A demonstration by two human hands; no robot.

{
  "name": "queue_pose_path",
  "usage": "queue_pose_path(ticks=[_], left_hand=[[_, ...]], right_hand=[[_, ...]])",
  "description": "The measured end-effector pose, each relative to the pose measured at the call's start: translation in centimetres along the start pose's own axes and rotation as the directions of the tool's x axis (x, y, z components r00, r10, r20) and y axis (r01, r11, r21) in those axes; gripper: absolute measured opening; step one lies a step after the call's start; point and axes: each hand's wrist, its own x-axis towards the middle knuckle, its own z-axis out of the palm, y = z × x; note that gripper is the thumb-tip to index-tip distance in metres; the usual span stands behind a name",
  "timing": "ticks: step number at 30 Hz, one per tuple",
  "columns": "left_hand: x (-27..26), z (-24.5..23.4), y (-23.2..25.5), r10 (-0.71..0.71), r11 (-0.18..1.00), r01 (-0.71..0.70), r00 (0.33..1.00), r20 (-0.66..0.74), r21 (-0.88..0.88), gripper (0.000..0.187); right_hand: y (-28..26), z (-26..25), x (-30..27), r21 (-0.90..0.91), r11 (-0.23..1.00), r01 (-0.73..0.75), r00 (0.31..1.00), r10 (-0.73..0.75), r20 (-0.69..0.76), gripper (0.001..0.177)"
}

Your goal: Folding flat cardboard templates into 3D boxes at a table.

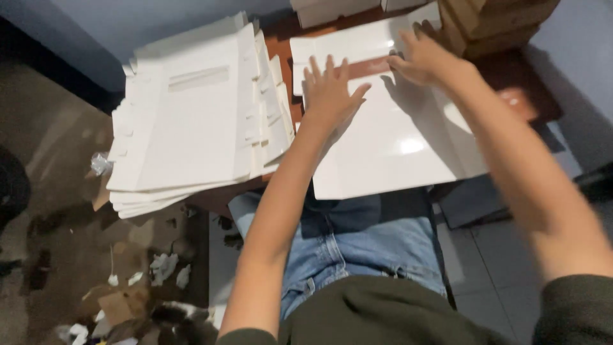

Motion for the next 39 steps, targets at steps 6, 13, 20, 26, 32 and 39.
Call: queue_pose_path(ticks=[6, 13, 20, 26, 32, 39], left_hand=[[-1.1, 1.1, -1.6, -0.096, 0.985, 0.098, 0.995, 0.021, -0.145, 0.091], [-0.4, 0.9, -1.8, -0.129, 0.981, 0.130, 0.992, 0.016, -0.148, 0.094], [3.8, 2.8, -3.7, -0.151, 0.980, 0.151, 0.989, -0.013, 0.127, 0.097], [4.2, 2.2, -4.1, -0.189, 0.976, 0.180, 0.980, 0.068, 0.120, 0.086], [4.2, 1.1, -3.1, -0.130, 0.962, 0.093, 0.983, 0.133, 0.256, 0.070], [-10.8, 3.3, 1.0, 0.473, 0.871, -0.490, 0.855, -0.211, -0.030, 0.066]], right_hand=[[8.2, 5.7, 7.2, -0.322, 0.919, 0.227, 0.870, -0.340, -0.356, 0.064], [10.1, 7.0, 9.7, -0.406, 0.876, 0.258, 0.817, -0.423, -0.392, 0.062], [8.6, 6.4, 8.2, -0.337, 0.913, 0.230, 0.888, -0.339, -0.310, 0.064], [5.3, 4.0, 3.9, -0.090, 0.971, 0.220, 0.957, -0.233, -0.174, 0.052], [1.4, 0.6, -11.3, -0.072, 0.930, 0.361, 0.932, -0.358, 0.051, 0.071], [9.5, 10.4, -17.2, -0.452, 0.697, 0.556, 0.727, -0.672, -0.142, 0.090]])
